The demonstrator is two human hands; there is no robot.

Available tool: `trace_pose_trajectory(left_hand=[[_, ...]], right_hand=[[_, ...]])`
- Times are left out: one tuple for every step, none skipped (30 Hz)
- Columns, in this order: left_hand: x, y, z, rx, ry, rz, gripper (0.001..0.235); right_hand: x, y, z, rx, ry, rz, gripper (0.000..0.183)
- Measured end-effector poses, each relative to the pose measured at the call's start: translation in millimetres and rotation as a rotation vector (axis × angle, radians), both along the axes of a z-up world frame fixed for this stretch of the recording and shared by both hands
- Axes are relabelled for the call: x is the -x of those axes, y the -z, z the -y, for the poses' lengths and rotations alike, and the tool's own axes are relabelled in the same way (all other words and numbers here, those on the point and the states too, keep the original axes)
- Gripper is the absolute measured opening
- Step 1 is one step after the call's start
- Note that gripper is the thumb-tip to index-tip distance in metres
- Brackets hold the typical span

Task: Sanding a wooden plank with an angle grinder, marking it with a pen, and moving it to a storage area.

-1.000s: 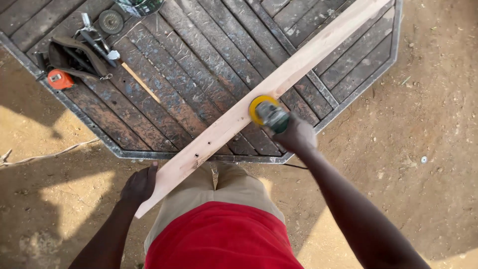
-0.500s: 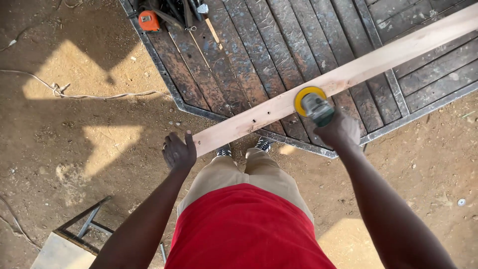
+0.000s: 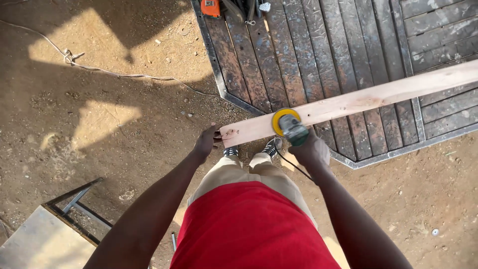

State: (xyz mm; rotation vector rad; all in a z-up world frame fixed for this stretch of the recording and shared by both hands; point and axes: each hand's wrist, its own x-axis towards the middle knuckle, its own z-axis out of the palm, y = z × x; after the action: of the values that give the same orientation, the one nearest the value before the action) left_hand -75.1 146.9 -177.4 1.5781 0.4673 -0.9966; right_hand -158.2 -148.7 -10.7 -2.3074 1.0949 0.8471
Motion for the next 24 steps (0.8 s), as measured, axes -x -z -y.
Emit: trace_pose_trajectory(left_hand=[[-0.2, -2.7, 0.3, 0.006, -0.009, 0.001, 0.065], [-0.1, -6.0, -0.2, 0.033, 0.002, -0.001, 0.071], [0.1, -9.2, 0.2, 0.06, 0.012, -0.003, 0.077], [-2.3, -21.4, 1.0, 0.063, 0.008, -0.002, 0.077], [-4.6, -33.4, 2.6, 0.063, 0.024, -0.015, 0.083], [-6.0, -46.2, 2.8, 0.06, 0.042, -0.03, 0.089], [-7.3, -29.2, -0.5, 0.06, 0.038, -0.031, 0.089], [-9.2, -12.3, -3.6, 0.103, 0.036, -0.058, 0.095], [-11.1, 4.5, -6.3, 0.146, 0.034, -0.085, 0.102], [-12.0, 4.0, -7.0, 0.147, 0.031, -0.082, 0.102], [-13.0, 3.6, -7.4, 0.163, 0.021, -0.097, 0.11], [-13.5, 3.3, -7.3, 0.179, 0.009, -0.114, 0.117], [-17.1, 3.4, -8.0, 0.181, 0.005, -0.112, 0.117], [-18.5, 4.1, -8.1, 0.177, 0.006, -0.13, 0.118], [-20.1, 4.9, -8.1, 0.174, 0.007, -0.149, 0.12], [-20.5, 6.5, -9.3, 0.172, 0.004, -0.151, 0.12], [-21.1, 8.0, -10.6, 0.182, 0.029, -0.155, 0.122], [-22.0, 9.7, -9.9, 0.196, 0.057, -0.158, 0.124], [-22.1, 15.2, -13.0, 0.198, 0.058, -0.16, 0.124], [-23.2, 20.9, -13.1, 0.213, 0.079, -0.167, 0.126], [-24.4, 26.5, -13.5, 0.228, 0.099, -0.173, 0.127], [-24.8, 25.8, -12.5, 0.231, 0.089, -0.171, 0.127], [-25.2, 25.2, -11.6, 0.232, 0.103, -0.156, 0.129], [-24.8, 24.4, -13.5, 0.228, 0.117, -0.143, 0.13]], right_hand=[[6.5, 17.6, 20.3, 0.006, -0.009, 0.001, 0.066], [13.3, 35.2, 40.4, 0.069, 0.057, 0.021, 0.067], [19.7, 52.7, 61.7, 0.131, 0.123, 0.042, 0.069], [17.9, 52.5, 59.6, 0.134, 0.119, 0.043, 0.069], [16.2, 52.3, 58.3, 0.151, 0.138, 0.05, 0.07], [15.5, 52.6, 55.9, 0.164, 0.158, 0.056, 0.072], [11.2, 43.4, 38.4, 0.164, 0.154, 0.055, 0.072], [6.9, 34.2, 21.1, 0.131, 0.072, 0.073, 0.069], [2.5, 25.0, 4.3, 0.098, -0.01, 0.091, 0.067], [-1.2, 24.0, -15.9, 0.1, -0.013, 0.094, 0.067], [-5.0, 23.1, -35.9, 0.058, -0.105, 0.064, 0.069], [-8.8, 22.2, -55.2, 0.017, -0.2, 0.032, 0.072], [-12.4, 26.4, -66.2, 0.019, -0.205, 0.033, 0.072], [-14.2, 30.9, -76.7, -0.016, -0.267, 0.032, 0.069], [-16.0, 35.6, -87.0, -0.051, -0.33, 0.031, 0.067], [-15.5, 38.9, -84.2, -0.054, -0.333, 0.029, 0.067], [-15.3, 42.0, -81.4, -0.045, -0.33, 0.025, 0.072], [-14.5, 44.5, -77.5, -0.033, -0.323, 0.021, 0.076], [-10.8, 39.8, -70.5, -0.032, -0.322, 0.019, 0.076], [-8.9, 34.2, -60.9, -0.01, -0.232, 0.023, 0.074], [-7.0, 28.3, -51.7, 0.012, -0.143, 0.027, 0.072], [-4.3, 29.2, -41.3, 0.014, -0.154, 0.028, 0.072], [-1.9, 30.0, -30.8, 0.054, -0.122, 0.022, 0.069], [0.9, 31.9, -22.2, 0.09, -0.09, 0.016, 0.065]])
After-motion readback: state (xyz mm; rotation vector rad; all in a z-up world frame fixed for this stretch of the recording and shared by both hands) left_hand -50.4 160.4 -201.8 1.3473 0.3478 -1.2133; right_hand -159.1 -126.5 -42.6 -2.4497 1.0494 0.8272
